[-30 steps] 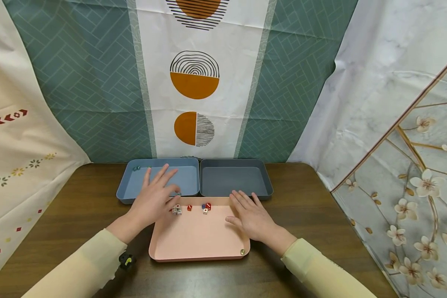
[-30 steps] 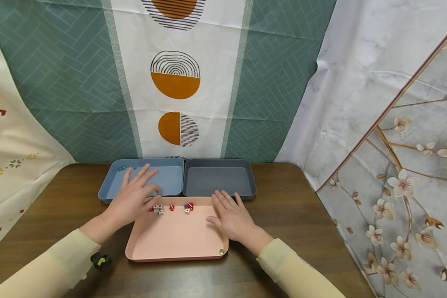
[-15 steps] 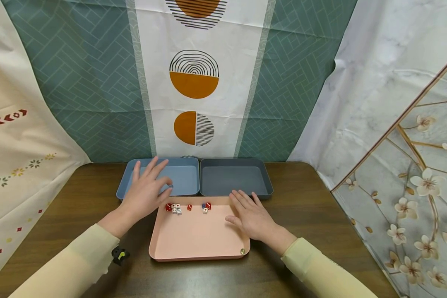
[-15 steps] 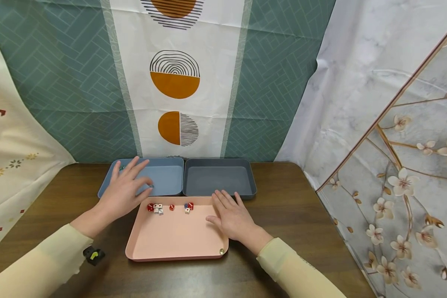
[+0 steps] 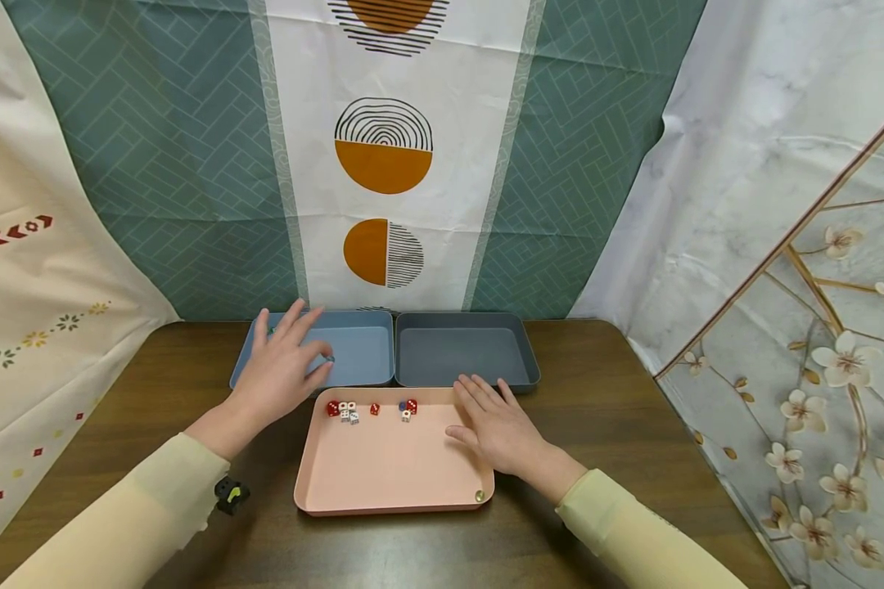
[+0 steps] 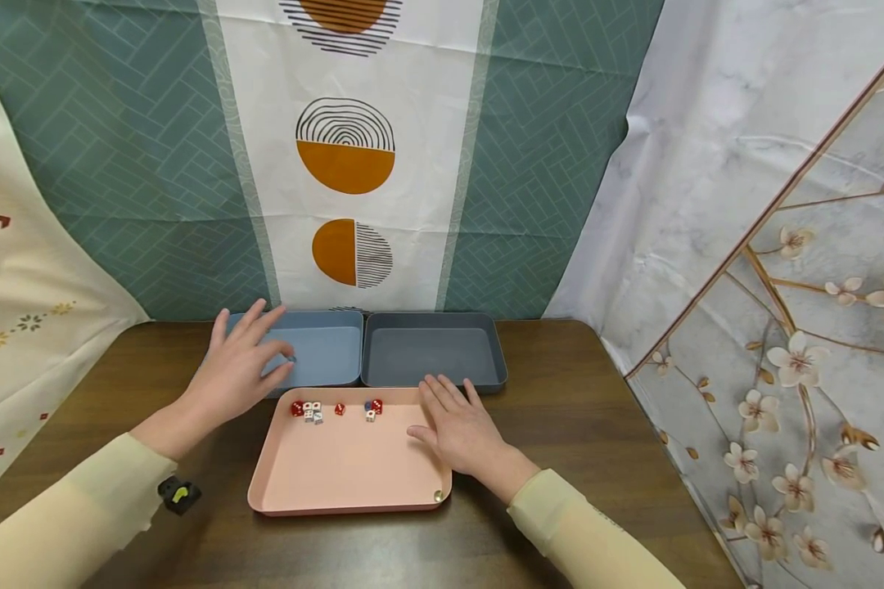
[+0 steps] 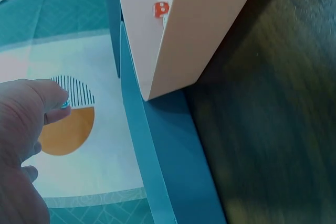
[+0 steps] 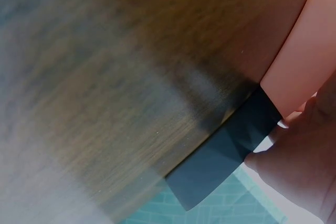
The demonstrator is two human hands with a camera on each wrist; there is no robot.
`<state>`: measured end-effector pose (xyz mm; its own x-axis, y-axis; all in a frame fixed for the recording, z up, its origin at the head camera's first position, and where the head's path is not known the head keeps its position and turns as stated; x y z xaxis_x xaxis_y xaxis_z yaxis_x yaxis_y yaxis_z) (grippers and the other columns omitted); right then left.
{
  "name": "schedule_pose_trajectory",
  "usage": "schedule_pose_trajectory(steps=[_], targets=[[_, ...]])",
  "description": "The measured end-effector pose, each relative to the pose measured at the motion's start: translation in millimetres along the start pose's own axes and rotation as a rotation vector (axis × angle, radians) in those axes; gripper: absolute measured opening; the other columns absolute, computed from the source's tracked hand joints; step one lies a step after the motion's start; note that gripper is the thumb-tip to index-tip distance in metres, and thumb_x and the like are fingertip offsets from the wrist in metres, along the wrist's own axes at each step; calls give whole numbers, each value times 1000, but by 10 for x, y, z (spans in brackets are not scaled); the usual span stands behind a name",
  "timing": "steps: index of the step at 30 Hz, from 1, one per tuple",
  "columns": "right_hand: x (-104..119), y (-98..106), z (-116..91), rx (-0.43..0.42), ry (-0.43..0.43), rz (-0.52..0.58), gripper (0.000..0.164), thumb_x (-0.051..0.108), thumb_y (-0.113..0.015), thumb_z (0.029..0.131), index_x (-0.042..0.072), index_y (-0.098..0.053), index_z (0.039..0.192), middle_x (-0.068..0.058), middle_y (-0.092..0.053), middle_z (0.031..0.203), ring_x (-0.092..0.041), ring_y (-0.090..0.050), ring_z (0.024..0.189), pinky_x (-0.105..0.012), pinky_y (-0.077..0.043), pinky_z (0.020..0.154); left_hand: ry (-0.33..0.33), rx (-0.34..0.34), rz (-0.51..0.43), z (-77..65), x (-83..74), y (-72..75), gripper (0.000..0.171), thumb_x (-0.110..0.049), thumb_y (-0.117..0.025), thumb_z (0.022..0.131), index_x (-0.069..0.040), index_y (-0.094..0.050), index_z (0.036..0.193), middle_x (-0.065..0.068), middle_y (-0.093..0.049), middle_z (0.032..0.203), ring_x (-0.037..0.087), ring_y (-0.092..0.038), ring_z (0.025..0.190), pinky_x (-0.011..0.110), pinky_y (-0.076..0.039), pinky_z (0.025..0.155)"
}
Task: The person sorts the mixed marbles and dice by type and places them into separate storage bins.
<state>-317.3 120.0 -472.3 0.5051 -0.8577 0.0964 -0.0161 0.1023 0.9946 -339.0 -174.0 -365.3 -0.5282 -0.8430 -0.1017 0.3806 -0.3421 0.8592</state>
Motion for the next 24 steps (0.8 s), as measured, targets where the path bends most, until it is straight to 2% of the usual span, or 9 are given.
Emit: schedule_pose_trajectory(steps=[11, 24], targets=[[3, 8, -5, 0, 3, 8, 83, 62, -48, 114, 9, -31, 175, -9, -27, 181, -29, -22, 168, -61, -10, 134, 17, -16, 24, 37, 178, 76, 12, -12, -87, 94, -10, -82, 105, 28, -45, 167, 51, -29, 161, 81, -9, 125], [8, 23, -3, -16, 19, 2, 82, 61, -48, 114, 8, -32, 175, -11, -29, 181, -31, -24, 168, -63, -13, 133, 105, 28, 34, 105, 475, 83, 12, -13, -84, 97, -7, -82, 106, 30, -42, 168, 50, -24, 163, 81, -3, 125]])
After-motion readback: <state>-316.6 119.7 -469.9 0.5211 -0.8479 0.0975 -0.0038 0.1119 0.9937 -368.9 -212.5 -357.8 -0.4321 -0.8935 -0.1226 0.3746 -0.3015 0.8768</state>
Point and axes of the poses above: each hand's wrist, its own z-axis towards the middle knuckle, its own y-axis out of the back of the hand, x = y × z, the point moved 10 cm from there along z, towards the middle knuckle
